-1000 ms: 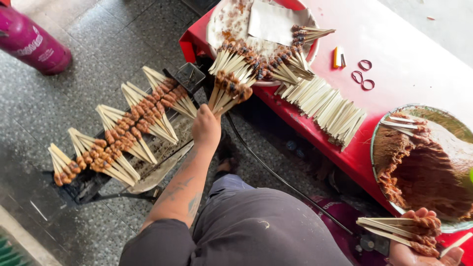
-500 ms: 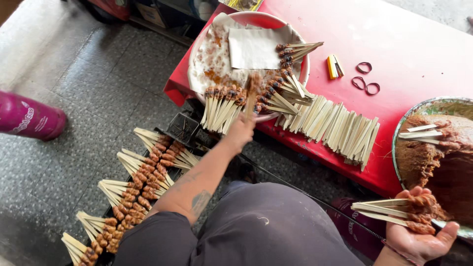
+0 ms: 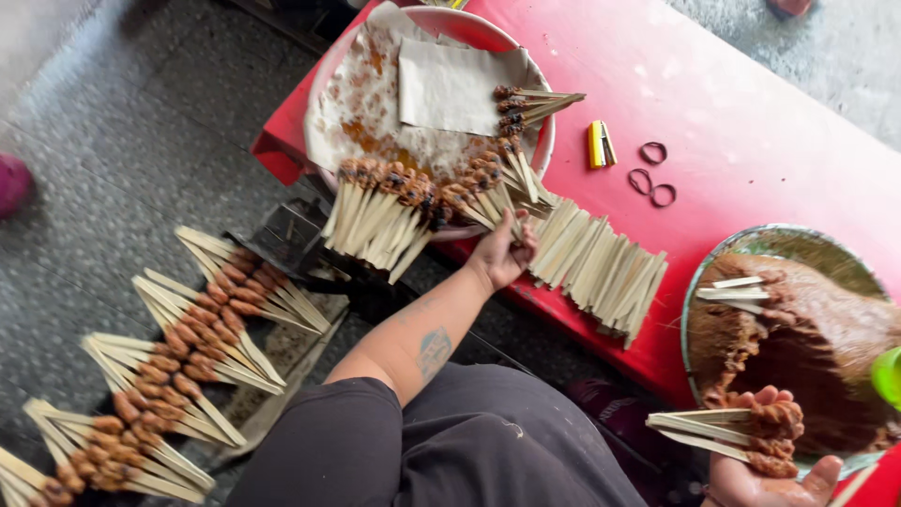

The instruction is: The person wraps meat paste around wooden skewers to prepare sate lilit and places the prepared skewers onto a grill.

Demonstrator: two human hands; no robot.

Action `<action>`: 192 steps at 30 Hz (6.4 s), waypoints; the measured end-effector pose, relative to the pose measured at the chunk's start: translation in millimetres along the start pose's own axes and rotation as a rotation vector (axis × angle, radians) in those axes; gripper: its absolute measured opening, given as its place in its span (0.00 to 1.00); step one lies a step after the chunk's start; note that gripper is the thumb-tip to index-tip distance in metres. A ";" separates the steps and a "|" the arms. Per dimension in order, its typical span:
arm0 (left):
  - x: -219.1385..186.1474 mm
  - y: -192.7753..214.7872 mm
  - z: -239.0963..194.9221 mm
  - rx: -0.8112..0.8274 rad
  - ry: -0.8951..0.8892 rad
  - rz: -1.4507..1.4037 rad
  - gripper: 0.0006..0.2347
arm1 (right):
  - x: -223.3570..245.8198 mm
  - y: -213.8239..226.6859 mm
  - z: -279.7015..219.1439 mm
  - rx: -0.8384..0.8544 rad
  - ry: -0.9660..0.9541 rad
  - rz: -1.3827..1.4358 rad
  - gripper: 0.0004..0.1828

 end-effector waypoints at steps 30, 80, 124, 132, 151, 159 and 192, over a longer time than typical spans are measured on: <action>66.6 391.7 -436.1 -0.894 -0.715 -0.243 0.13 | -118.2 -88.6 -91.9 0.451 -0.648 -0.290 0.31; -22.1 -17.0 -71.3 -0.767 -0.571 1.071 0.12 | -166.0 -138.3 103.2 0.280 -0.762 -0.101 0.31; -24.2 -2.1 -217.8 -0.657 -0.283 1.134 0.16 | -215.0 -173.0 59.2 0.364 -0.825 -0.245 0.35; -36.6 276.9 -416.9 -1.244 -0.794 0.348 0.17 | -263.8 -195.2 -155.5 0.511 -0.858 -0.444 0.27; -145.5 359.0 -545.9 -0.398 -0.960 -0.566 0.19 | -304.7 -56.4 -409.2 0.656 -0.889 -0.489 0.32; -140.7 351.3 -554.7 -0.329 -0.847 -0.002 0.12 | -306.4 -43.4 -327.0 0.554 -0.721 -0.540 0.32; -125.3 467.1 -628.0 -0.652 -0.968 -0.256 0.11 | -313.1 -34.5 -378.3 0.721 -0.729 -0.636 0.36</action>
Point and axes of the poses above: each hand's wrist, its own z-axis towards the middle knuckle, its own y-axis out of the back of the hand, x = y × z, the point moved 8 cm from there along z, towards the middle knuckle, and after that the axes turned 3 degrees about -x, right-handed, at the moved point
